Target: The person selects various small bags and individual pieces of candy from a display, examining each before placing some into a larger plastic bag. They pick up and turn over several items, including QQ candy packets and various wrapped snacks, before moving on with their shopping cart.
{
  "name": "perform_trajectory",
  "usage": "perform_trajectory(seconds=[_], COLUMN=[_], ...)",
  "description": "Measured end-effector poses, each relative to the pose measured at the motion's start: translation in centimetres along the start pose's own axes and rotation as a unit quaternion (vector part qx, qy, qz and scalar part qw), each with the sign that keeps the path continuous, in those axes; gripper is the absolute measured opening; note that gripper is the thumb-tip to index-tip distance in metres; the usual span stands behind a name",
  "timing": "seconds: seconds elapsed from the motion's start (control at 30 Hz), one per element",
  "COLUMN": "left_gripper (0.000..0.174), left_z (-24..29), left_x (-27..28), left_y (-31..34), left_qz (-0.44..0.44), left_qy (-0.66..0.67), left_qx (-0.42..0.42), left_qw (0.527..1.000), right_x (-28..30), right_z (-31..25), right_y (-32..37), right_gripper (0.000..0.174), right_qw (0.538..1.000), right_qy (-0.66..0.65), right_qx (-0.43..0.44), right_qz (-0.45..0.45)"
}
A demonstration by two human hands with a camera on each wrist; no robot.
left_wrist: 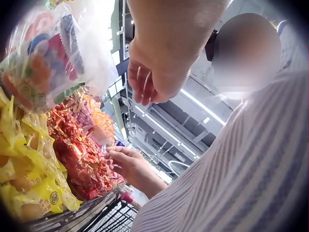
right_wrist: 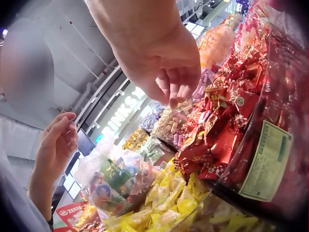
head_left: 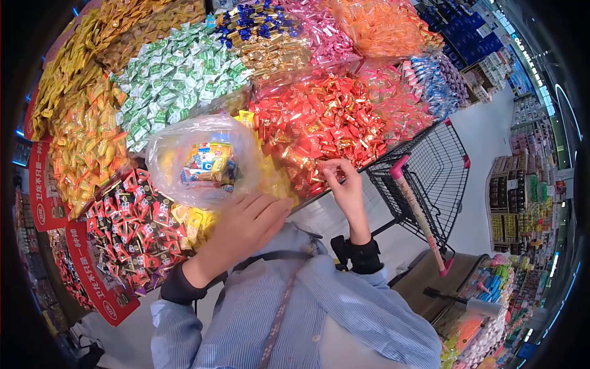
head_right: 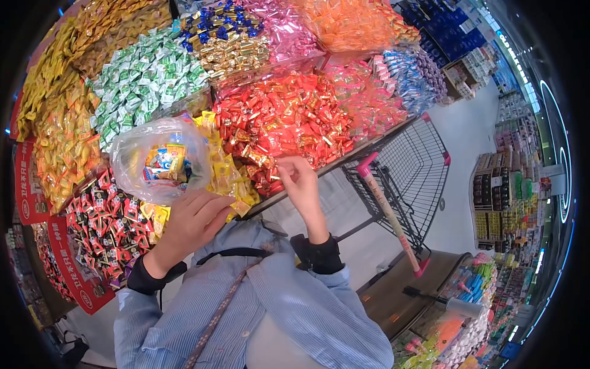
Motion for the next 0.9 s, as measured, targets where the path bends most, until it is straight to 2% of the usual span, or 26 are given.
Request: perform_trajectory(seconds=[0.1, 0.2, 0.3, 0.4, 0.53, 0.73, 0.9], left_gripper=[0.021, 0.02, 0.019, 0.018, 0.016, 0.016, 0.016], left_z=[-0.3, -0.7, -0.7, -0.8, -1.1, -1.0, -0.9], left_x=[0.0, 0.0, -0.1, 0.2, 0.3, 0.2, 0.1], left_y=[0.3, 0.5, 0.7, 1.1, 1.2, 1.3, 1.2], left_qz=[0.003, 0.004, -0.005, 0.001, 0.006, 0.0, 0.003], left_qy=[0.009, 0.016, 0.005, 0.001, 0.006, 0.013, 0.024], left_qx=[0.012, 0.023, 0.026, 0.026, 0.039, 0.039, 0.037], left_qw=[1.0, 1.0, 1.0, 1.0, 0.999, 0.999, 0.999], right_x=[0.4, 0.0, -1.0, -2.6, -4.1, -4.7, -5.1], right_z=[-1.0, -1.9, -2.6, -3.4, -3.7, -2.7, -2.0], right_y=[-0.8, -2.1, -2.9, -3.0, -2.8, -3.2, -3.6], right_gripper=[0.01, 0.011, 0.014, 0.012, 0.014, 0.015, 0.016], right_qw=[0.991, 0.973, 0.963, 0.962, 0.933, 0.917, 0.924], right_qy=[0.117, 0.179, 0.214, 0.219, 0.306, 0.36, 0.347], right_qx=[0.064, 0.124, 0.136, 0.158, 0.187, 0.168, 0.159], right_qz=[0.031, 0.076, 0.094, 0.05, 0.034, 0.038, 0.033])
Point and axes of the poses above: each hand's wrist, its own y-axis away from the middle knuckle, its own x-axis out of the back of the hand, z = x × y, the point moved 8 cm from there along -y, towards the middle knuckle, and after that the axes turned 6 degrees about y, right-handed, at the moved point
